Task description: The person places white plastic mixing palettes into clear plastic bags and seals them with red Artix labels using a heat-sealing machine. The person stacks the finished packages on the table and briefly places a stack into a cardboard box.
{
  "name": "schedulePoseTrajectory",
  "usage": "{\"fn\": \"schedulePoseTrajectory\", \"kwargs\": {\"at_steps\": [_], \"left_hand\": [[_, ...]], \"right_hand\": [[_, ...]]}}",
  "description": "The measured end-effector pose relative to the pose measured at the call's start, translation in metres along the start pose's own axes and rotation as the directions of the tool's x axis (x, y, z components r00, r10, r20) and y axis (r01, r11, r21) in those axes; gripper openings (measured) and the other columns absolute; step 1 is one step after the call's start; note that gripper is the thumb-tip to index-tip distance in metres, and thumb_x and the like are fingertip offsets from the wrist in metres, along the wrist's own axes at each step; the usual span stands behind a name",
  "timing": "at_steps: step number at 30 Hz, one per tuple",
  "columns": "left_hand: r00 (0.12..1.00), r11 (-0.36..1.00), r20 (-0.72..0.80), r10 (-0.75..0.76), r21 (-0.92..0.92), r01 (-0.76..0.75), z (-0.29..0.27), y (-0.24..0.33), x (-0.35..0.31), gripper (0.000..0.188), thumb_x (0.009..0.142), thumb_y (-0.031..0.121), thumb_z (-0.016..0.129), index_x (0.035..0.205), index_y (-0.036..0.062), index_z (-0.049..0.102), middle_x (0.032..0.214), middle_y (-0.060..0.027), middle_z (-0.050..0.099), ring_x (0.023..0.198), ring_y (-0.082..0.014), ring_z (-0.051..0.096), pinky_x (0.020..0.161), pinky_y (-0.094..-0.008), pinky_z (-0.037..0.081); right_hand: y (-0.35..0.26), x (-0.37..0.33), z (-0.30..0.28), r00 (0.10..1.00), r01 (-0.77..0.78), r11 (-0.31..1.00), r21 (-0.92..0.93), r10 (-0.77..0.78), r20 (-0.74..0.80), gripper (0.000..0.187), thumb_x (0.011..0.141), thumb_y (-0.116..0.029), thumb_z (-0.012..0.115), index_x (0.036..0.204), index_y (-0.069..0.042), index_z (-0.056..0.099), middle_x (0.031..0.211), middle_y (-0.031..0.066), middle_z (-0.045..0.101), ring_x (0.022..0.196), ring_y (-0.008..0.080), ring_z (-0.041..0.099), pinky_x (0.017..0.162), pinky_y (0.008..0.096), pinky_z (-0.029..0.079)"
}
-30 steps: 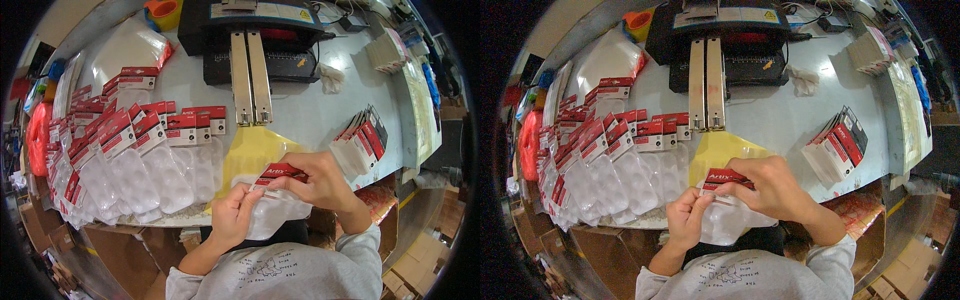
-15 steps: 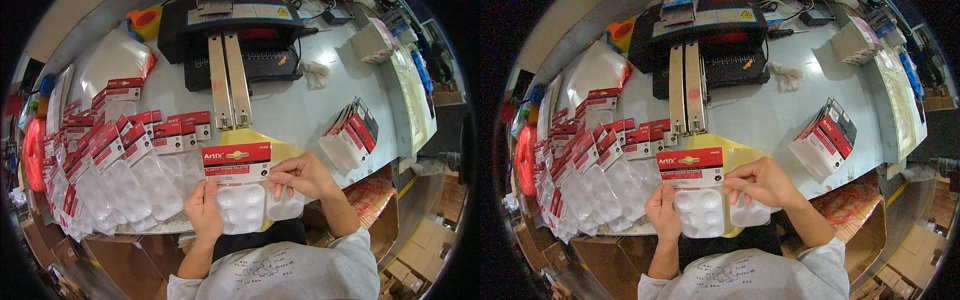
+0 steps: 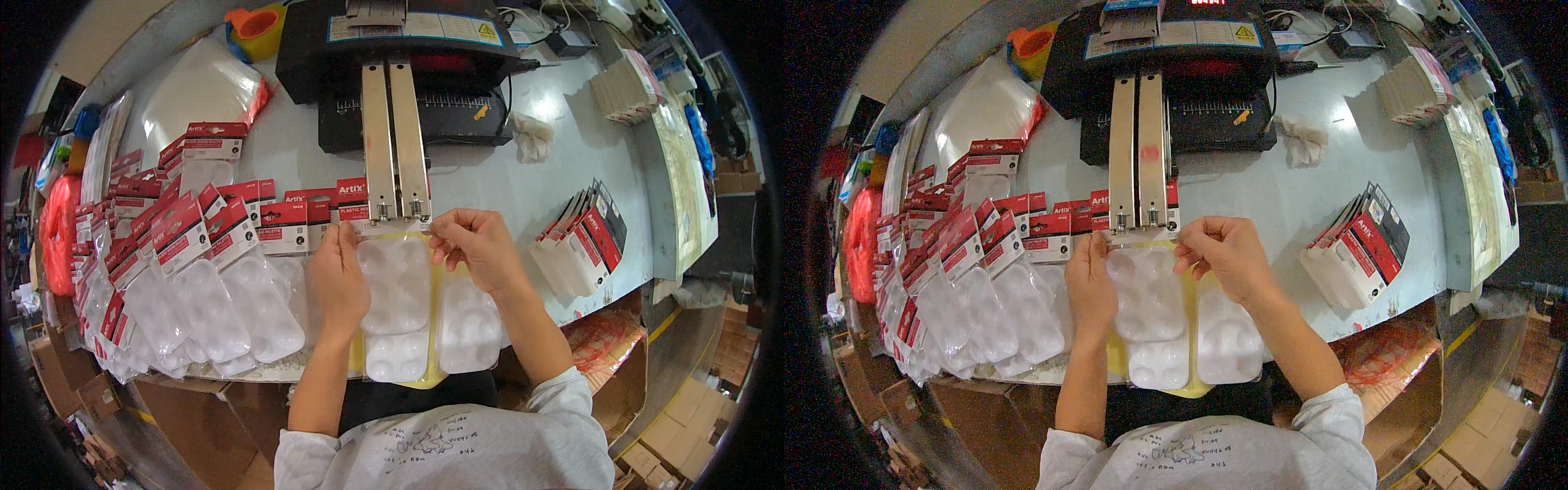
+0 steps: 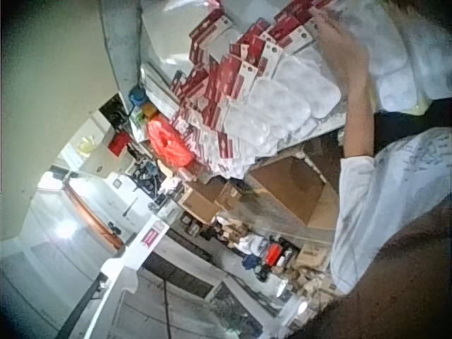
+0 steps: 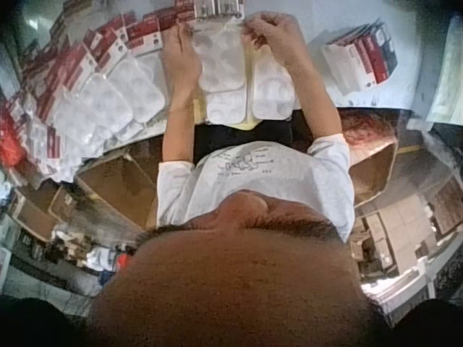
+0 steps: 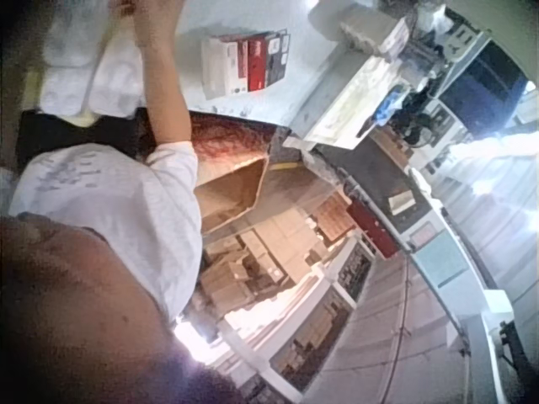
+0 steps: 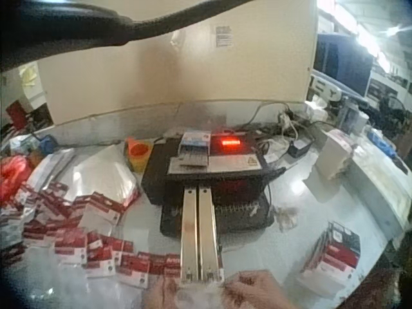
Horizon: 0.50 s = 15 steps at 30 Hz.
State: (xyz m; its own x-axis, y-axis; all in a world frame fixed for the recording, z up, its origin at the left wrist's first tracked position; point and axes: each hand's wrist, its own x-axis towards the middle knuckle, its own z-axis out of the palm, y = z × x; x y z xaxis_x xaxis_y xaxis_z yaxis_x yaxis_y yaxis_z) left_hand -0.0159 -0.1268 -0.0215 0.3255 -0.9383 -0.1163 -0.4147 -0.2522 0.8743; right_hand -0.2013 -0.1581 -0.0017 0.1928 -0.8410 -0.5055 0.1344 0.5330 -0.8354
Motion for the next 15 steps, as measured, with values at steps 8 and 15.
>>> {"fn": "schedulePoseTrajectory", "kwargs": {"at_steps": [8, 15], "left_hand": [[0.999, 0.983, -0.016, 0.03, -0.182, -0.033, 0.008, -0.001, -0.004, 0.039, 0.098, 0.031, 0.04, 0.081, -0.0025, 0.052, 0.07, -0.0161, 0.058, 0.063, -0.0253, 0.054, 0.062, -0.0342, 0.042], [0.979, 0.99, 0.153, -0.135, -0.022, 0.14, -0.027, -0.003, -0.026, 0.033, 0.094, 0.028, 0.046, 0.086, -0.0021, 0.057, 0.078, -0.0094, 0.059, 0.076, -0.017, 0.052, 0.071, -0.0301, 0.041]], "right_hand": [[0.005, 0.005, 0.0, 0.999, 0.039, 0.999, -0.006, -0.039, -0.009, 0.017, 0.084, -0.014, 0.061, 0.085, 0.002, 0.064, 0.074, 0.0084, 0.064, 0.055, 0.0123, 0.061, 0.05, 0.0214, 0.048], [-0.046, -0.059, -0.041, 0.74, 0.165, 0.43, -0.888, -0.649, -0.177, 0.063, 0.066, -0.025, 0.08, 0.117, 0.002, 0.054, 0.112, 0.0162, 0.059, 0.103, 0.0249, 0.059, 0.084, 0.0338, 0.048]]}}
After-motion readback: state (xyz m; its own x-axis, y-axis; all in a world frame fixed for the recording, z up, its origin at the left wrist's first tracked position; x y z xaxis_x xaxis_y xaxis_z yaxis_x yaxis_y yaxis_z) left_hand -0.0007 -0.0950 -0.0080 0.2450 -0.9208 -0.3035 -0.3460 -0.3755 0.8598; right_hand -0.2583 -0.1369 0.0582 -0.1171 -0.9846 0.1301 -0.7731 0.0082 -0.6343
